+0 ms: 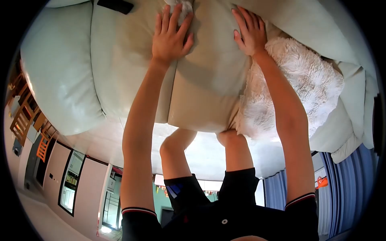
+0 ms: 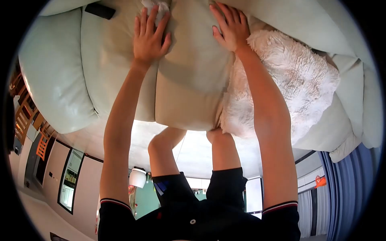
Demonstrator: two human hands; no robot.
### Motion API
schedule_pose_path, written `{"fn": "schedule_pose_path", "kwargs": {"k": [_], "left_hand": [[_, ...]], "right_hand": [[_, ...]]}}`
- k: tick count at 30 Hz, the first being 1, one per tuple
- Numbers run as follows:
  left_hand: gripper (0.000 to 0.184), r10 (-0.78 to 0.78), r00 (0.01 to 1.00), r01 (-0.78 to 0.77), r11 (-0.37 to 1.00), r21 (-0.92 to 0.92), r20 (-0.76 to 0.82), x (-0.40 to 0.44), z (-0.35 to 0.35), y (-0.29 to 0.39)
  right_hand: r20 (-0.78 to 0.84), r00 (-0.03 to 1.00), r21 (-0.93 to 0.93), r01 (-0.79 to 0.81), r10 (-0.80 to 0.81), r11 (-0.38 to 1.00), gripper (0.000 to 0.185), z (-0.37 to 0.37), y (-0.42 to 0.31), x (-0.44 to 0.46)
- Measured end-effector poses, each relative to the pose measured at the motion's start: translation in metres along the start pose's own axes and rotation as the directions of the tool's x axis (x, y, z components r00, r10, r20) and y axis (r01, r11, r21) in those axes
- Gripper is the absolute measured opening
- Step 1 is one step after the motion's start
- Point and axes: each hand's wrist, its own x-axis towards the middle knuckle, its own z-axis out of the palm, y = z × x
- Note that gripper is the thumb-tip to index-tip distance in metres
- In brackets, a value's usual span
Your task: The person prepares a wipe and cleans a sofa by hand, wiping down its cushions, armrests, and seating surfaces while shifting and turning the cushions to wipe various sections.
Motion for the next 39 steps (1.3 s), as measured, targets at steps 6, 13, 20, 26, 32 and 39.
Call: {"fn": "schedule_pose_path", "kwargs": {"k": [6,13,20,26,32,39], "left_hand": [[0.058,-0.012,0.999,0.014,0.997,-0.070,0.033,-0.001,0.006,-0.003],[0.061,-0.053,0.990,0.053,0.999,0.002,0.133,-0.004,0.007,-0.002],[0.063,-0.058,0.988,0.063,0.997,-0.031,0.146,-0.003,0.006,-0.002],[0.065,-0.033,0.991,0.041,0.997,-0.061,0.128,-0.005,0.014,-0.007],[0.070,-0.018,0.979,0.034,0.997,-0.074,0.205,-0.007,0.022,-0.012],[0.076,0.010,0.959,0.005,0.999,-0.052,0.283,-0.008,0.017,-0.019]], "right_hand": [[0.049,0.998,-0.053,-0.041,0.044,0.998,0.066,0.005,0.005,-0.006],[0.088,0.995,-0.020,-0.041,0.042,0.999,0.070,0.000,0.003,-0.005],[0.115,0.991,-0.028,-0.059,0.062,0.998,0.073,-0.002,0.004,-0.001],[0.106,0.993,-0.077,-0.052,0.060,0.996,0.073,-0.001,0.004,0.001],[0.119,0.986,-0.081,-0.106,0.115,0.991,0.072,0.001,0.004,-0.004],[0.081,0.990,-0.062,-0.108,0.113,0.992,0.080,0.006,-0.010,-0.009]]}}
